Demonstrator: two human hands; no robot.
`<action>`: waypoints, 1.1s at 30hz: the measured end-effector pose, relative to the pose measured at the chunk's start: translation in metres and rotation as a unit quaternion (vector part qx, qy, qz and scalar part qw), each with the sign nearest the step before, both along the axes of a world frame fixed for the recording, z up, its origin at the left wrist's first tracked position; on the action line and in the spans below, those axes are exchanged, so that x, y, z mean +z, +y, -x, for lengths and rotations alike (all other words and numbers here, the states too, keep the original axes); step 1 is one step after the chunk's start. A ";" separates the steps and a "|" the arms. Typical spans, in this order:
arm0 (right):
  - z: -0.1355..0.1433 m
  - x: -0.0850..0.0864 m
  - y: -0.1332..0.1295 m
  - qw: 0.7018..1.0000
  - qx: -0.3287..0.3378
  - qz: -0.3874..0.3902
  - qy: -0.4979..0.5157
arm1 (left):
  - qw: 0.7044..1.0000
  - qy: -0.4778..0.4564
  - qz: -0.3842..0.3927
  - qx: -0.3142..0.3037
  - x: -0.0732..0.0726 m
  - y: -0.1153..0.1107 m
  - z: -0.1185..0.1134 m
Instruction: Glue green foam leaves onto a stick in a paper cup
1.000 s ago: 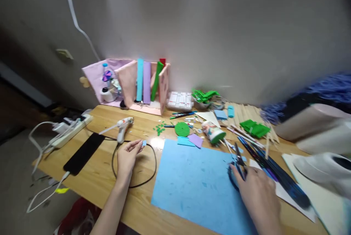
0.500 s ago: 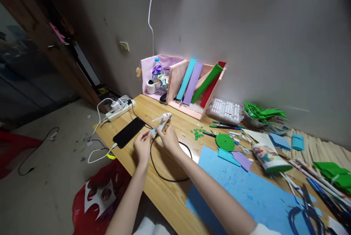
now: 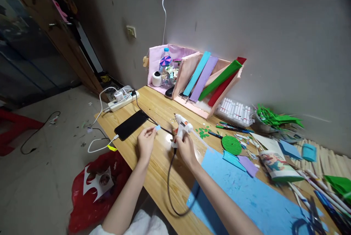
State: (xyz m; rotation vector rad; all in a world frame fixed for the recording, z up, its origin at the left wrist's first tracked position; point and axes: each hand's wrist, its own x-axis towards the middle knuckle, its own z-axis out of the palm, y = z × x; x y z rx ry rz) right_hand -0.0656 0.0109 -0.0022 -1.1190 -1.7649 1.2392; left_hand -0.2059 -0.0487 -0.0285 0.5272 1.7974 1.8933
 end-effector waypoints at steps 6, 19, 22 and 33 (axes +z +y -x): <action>-0.028 -0.013 -0.025 0.999 0.049 0.006 -0.008 | 1.000 0.004 0.007 -0.010 0.000 0.001 -0.002; -0.030 -0.026 -0.031 0.996 0.084 0.018 -0.017 | 0.999 0.034 0.022 -0.026 0.001 0.002 -0.008; -0.030 -0.025 -0.030 0.996 0.085 0.014 -0.023 | 0.999 0.034 0.021 -0.028 0.002 0.002 -0.009; -0.029 -0.024 -0.031 0.996 0.077 0.015 -0.033 | 0.999 0.029 0.020 -0.037 0.002 0.002 -0.010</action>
